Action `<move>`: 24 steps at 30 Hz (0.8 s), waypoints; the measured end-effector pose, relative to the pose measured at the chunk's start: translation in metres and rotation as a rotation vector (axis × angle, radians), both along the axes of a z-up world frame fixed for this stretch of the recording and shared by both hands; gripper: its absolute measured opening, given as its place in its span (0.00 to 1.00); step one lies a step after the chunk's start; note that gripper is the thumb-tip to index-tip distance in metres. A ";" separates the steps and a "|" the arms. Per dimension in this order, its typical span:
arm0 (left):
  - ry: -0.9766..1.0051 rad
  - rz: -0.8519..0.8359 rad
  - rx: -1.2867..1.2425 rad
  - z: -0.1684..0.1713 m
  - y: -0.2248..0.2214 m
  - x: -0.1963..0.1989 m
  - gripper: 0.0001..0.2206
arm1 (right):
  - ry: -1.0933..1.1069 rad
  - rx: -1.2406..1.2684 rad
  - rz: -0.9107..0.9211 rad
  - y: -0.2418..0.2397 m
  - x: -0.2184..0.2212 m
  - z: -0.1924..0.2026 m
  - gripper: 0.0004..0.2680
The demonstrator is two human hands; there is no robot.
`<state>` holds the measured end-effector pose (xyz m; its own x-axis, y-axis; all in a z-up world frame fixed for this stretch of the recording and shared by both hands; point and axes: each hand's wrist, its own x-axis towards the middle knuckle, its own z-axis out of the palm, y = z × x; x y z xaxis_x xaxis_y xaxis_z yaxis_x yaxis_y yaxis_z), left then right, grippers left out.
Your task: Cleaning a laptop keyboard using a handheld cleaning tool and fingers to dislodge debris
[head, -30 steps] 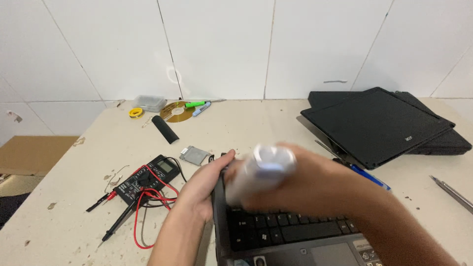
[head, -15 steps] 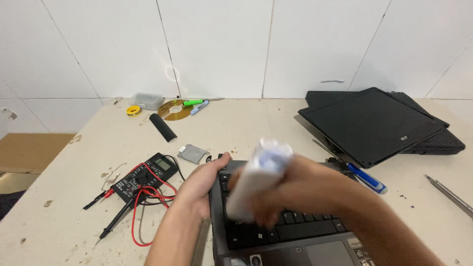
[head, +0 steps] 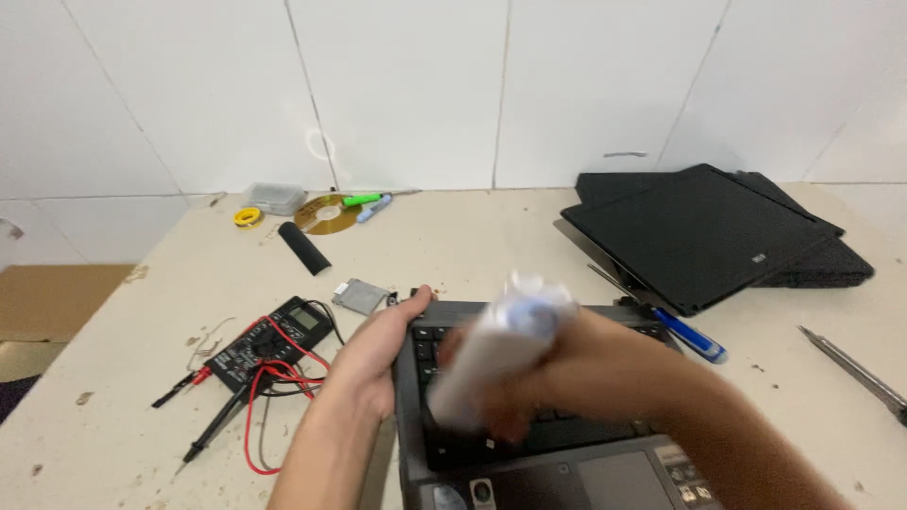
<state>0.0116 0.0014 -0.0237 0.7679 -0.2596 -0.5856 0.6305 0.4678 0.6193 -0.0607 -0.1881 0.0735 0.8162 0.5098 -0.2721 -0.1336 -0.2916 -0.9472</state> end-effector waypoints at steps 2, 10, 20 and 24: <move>-0.024 0.046 0.048 0.004 -0.001 -0.005 0.14 | -0.025 0.030 -0.148 0.015 -0.008 0.000 0.16; -0.055 -0.060 0.057 -0.002 0.002 0.000 0.16 | -0.069 -0.036 -0.003 0.010 -0.010 -0.001 0.16; -0.151 -0.095 0.064 -0.001 0.002 0.000 0.19 | -0.136 -0.082 -0.292 0.042 -0.017 0.020 0.05; 0.013 -0.026 0.130 -0.005 0.004 0.000 0.17 | 0.021 -0.340 -0.341 0.053 -0.031 0.045 0.03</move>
